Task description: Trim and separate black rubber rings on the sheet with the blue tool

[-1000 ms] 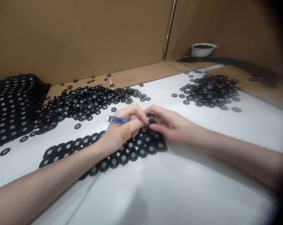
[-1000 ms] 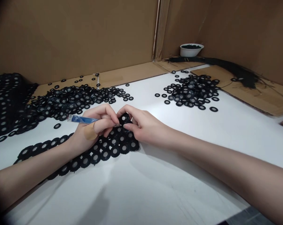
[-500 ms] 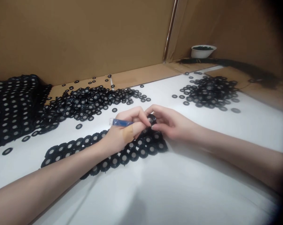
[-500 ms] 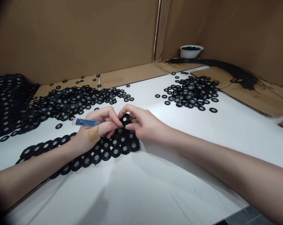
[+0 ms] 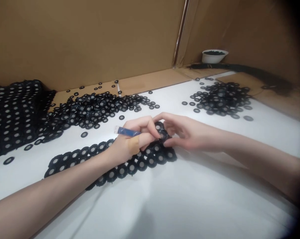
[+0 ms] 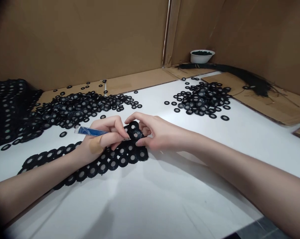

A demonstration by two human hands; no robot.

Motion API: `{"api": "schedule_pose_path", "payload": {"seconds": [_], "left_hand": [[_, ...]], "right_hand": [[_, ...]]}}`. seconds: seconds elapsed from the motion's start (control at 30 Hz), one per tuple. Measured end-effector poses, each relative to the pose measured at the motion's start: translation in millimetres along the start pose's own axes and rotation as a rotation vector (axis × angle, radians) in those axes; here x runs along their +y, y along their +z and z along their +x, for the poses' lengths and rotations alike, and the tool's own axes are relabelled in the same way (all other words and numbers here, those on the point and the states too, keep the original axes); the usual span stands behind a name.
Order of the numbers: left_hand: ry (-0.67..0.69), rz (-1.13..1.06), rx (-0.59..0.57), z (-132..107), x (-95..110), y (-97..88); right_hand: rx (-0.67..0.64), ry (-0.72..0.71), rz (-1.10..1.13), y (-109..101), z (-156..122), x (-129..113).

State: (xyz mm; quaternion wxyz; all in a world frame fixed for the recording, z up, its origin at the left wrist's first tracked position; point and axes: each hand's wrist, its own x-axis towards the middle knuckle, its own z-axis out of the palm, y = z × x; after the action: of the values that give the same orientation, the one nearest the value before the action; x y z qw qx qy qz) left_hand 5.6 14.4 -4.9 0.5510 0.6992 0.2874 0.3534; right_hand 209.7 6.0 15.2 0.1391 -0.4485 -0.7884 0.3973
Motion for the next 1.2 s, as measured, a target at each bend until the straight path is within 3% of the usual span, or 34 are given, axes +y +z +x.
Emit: {"api": "schedule_pose_path", "payload": {"seconds": [0.2,0.37,0.5,0.63,0.9,1.2], "left_hand": [[-0.017,-0.007,-0.076,-0.4,1.5,1.2],[-0.001,0.015,-0.087,-2.2,3.4,2.9],[0.041,0.091,-0.166,-2.3,3.6,0.3],[0.052,0.126,-0.205,-2.4,3.3,-1.5],[0.025,0.059,-0.184,-2.9,4.8,-0.4],[0.001,-0.033,-0.155,-1.2,2.1,-0.2]], "right_hand": [[-0.075,-0.11,0.141,1.0,2.2,4.1],[-0.061,-0.081,0.09,2.0,2.5,3.6],[-0.091,-0.116,0.136,0.8,3.1,4.7],[-0.064,-0.143,0.028,-0.9,2.7,5.2],[-0.196,-0.159,0.023,-3.7,-3.0,1.7],[-0.155,-0.143,0.046,-0.5,1.1,2.7]]}}
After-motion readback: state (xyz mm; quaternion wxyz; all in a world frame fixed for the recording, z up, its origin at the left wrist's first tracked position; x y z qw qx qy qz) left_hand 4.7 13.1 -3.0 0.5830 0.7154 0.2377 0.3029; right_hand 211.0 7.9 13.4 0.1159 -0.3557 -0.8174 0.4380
